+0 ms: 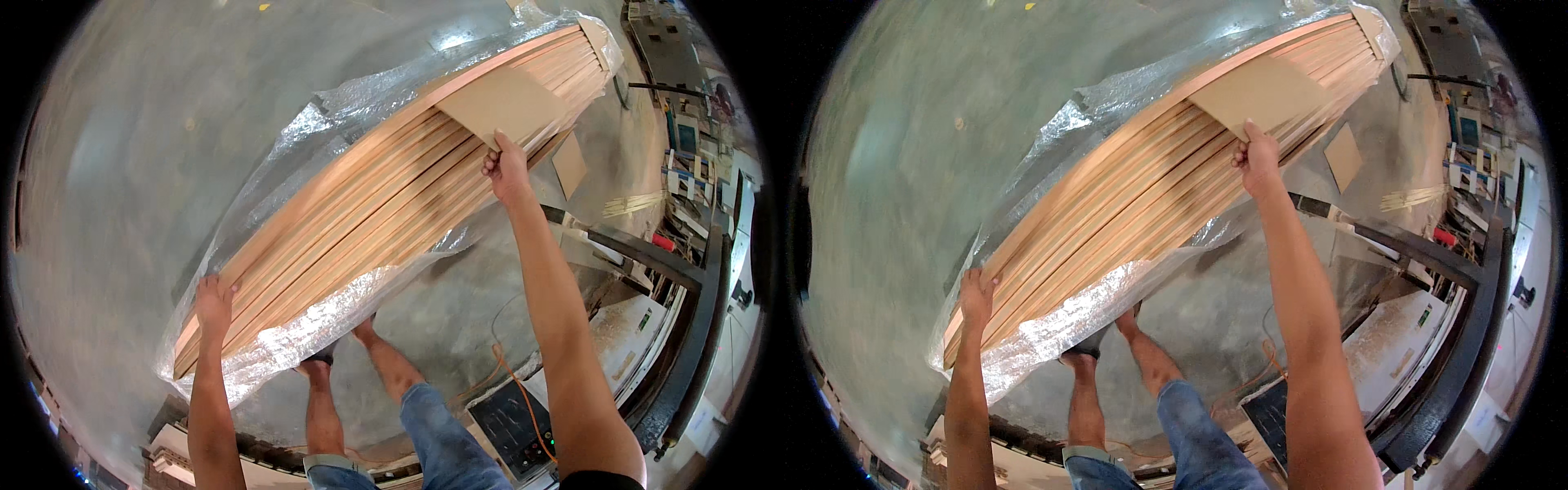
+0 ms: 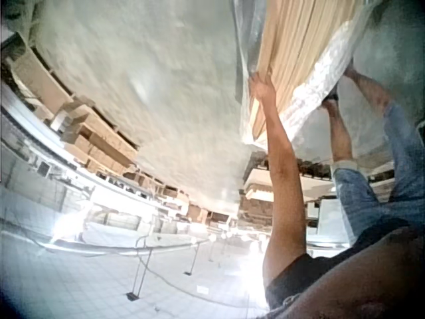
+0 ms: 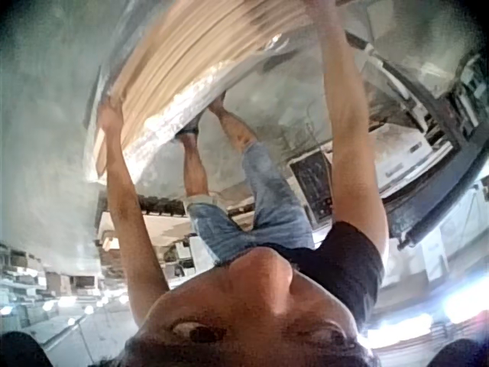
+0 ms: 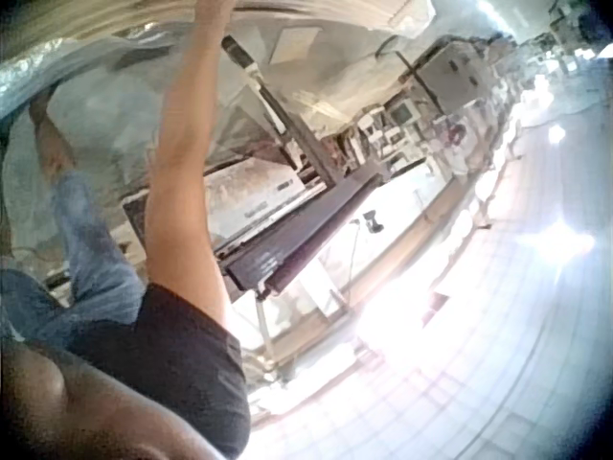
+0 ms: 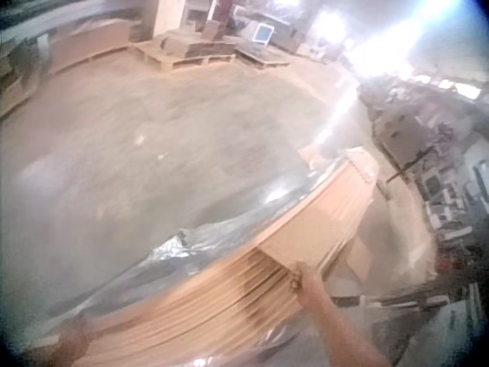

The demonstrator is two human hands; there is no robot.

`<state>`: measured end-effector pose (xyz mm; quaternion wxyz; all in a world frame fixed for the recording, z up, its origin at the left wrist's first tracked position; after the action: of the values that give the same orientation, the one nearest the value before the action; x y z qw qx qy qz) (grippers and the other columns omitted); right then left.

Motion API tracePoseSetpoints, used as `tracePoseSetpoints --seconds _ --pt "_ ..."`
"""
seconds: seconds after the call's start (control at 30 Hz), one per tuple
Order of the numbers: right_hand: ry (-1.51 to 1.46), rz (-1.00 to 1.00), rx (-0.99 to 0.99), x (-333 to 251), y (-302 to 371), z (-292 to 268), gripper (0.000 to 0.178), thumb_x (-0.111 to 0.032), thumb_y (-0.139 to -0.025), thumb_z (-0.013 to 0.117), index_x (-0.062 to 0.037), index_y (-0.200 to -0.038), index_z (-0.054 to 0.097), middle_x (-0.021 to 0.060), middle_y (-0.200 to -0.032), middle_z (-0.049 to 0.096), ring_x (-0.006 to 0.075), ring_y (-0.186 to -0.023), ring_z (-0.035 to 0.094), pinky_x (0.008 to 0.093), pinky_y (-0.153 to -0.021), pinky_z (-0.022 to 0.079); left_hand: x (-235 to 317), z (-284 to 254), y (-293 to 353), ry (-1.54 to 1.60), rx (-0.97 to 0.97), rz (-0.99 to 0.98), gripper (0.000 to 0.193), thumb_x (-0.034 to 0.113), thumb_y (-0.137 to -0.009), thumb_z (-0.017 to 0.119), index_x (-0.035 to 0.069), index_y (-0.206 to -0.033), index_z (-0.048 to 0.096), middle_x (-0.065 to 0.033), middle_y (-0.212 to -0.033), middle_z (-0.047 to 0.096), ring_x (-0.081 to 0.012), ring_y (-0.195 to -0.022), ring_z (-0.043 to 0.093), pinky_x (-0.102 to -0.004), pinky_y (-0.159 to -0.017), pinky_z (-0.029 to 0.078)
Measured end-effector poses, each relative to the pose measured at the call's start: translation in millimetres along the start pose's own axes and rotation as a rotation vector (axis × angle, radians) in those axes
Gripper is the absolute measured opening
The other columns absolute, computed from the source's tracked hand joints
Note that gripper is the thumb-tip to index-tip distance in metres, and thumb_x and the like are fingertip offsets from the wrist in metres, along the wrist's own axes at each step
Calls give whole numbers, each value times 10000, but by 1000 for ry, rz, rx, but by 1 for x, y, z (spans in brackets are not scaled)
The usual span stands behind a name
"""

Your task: The person unpacks a bundle of long wooden dowels from plastic wrapping and proceeds to cut them into shorter segments using a table saw. They handle the dowels one by one, feeding them through the saw blade and collecting the cut pieces on the table surface.

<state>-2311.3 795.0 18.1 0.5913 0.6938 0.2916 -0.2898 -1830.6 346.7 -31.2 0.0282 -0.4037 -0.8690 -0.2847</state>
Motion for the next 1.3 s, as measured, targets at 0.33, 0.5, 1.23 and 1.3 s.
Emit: tracePoseSetpoints --seconds 0.33,0.5,1.23,1.3 --pt "-462 -340 328 -53 107 -127 478 -538 -1012 435 -85 -1073 573 27 -793 573 172 -650 531 324 -614 439 10 -10 8 69 40 43 377 185 -890 683 -48 -1164 570 -255 -1111 561 -452 -1045 538 -516 -911 427" --pt "4 28 72 39 109 -108 672 -638 -1000 379 -55 -1290 545 51 -845 622 199 -746 596 375 -692 493 17 -14 12 81 44 81 410 220 -891 687 -51 -1178 573 -260 -1115 565 -452 -1050 538 -524 -924 419" --pt "1770 -1314 -1143 248 295 362 269 -237 -799 717 -68 -1000 656 125 -991 695 322 -1004 660 465 -854 518 -71 -6 81 95 232 -120 387 280 -874 675 113 -1213 591 -105 -1246 590 -294 -1191 543 -480 -1031 388" --pt "1903 -1187 -1108 262 275 357 243 -198 -812 677 -67 -1014 652 134 -1029 696 317 -1045 648 473 -884 499 -141 3 121 -138 128 -298 351 323 -907 627 118 -1192 634 -76 -1294 569 -251 -1244 496 -510 -1058 363"
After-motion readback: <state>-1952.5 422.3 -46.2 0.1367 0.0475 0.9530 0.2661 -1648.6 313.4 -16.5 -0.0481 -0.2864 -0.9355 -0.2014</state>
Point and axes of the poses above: each hand's wrist, its own y-axis away from the middle knuckle, its own z-axis out of the palm, x = y × z, the point moved 9 cm from there along -y, towards the middle knuckle
